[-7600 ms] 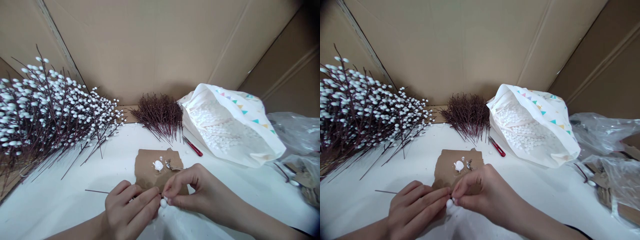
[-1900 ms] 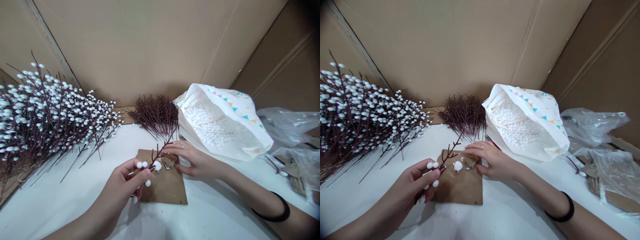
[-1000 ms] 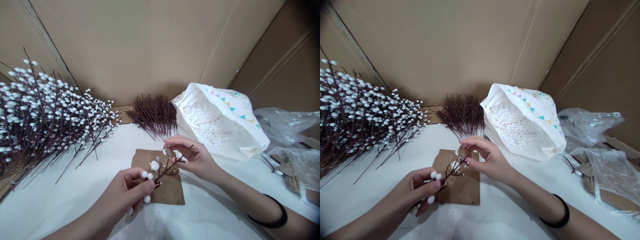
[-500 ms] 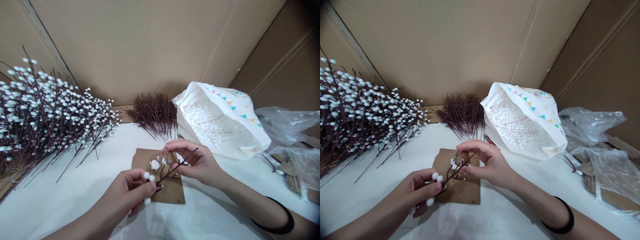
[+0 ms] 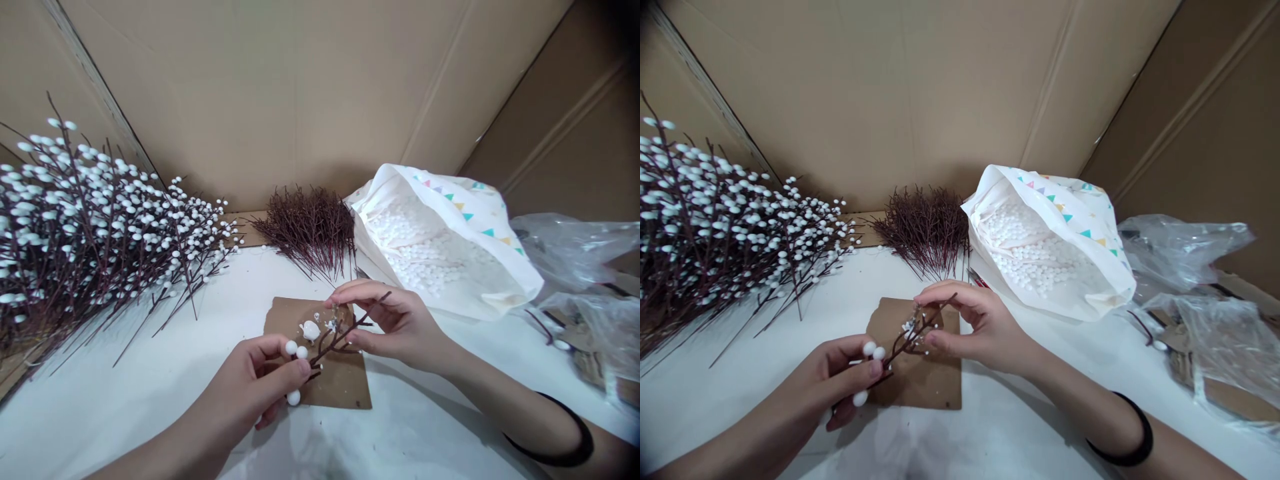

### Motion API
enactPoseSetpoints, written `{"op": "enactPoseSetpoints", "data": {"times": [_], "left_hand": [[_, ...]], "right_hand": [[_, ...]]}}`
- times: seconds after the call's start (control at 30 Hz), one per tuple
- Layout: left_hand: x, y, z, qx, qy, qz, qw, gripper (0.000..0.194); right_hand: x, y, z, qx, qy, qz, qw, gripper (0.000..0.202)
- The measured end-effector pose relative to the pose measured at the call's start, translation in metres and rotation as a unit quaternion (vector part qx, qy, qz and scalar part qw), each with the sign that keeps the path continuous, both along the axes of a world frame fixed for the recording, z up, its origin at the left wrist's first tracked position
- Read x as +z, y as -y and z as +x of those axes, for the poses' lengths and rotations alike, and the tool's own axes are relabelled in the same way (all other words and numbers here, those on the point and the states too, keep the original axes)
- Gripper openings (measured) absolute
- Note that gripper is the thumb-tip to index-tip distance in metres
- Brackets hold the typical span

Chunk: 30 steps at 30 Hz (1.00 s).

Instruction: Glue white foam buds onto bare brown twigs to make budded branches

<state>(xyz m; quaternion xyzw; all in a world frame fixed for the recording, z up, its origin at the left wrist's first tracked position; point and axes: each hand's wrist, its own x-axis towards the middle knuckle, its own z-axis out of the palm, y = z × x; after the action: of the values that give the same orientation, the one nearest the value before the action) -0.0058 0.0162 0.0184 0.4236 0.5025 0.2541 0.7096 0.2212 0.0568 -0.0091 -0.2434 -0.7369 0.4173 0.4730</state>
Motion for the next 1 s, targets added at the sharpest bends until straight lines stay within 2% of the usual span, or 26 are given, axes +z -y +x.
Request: {"op": "enactPoseSetpoints", "data": {"times": [0.13, 0.47, 0.67, 0.77, 0.9, 1.0], "left_hand": [[0.0, 0.0, -0.001, 0.014, -0.009, 0.011, 1.0, 0.031], [-0.001, 0.0, 0.002, -0.007, -0.004, 0.004, 1.0, 0.035], [0.0, 0.001, 0.001, -0.009, -0.02, 0.001, 1.0, 0.034], [0.002, 0.001, 0.001, -0.002, -0.014, 0.008, 1.0, 0.032], [0.006, 0.0, 0.002, 0.015, -0.043, 0.049, 0.998, 0.029], [0.009, -0.001, 0.003, 0.045, -0.062, 0.082, 0.994, 0.026]], "right_hand": [[0.001, -0.002, 0.003, -0.001, 0.024, 0.009, 1.0, 0.04], [-0.004, -0.003, 0.001, -0.019, 0.013, -0.01, 1.0, 0.038], [0.0, 0.001, 0.0, -0.022, 0.021, -0.002, 1.0, 0.038], [-0.002, -0.002, 0.002, -0.06, 0.087, 0.022, 0.994, 0.04], [-0.016, -0.01, 0.006, -0.137, 0.248, 0.083, 0.955, 0.034], [-0.028, -0.016, 0.008, -0.126, 0.279, 0.095, 0.947, 0.03]]}}
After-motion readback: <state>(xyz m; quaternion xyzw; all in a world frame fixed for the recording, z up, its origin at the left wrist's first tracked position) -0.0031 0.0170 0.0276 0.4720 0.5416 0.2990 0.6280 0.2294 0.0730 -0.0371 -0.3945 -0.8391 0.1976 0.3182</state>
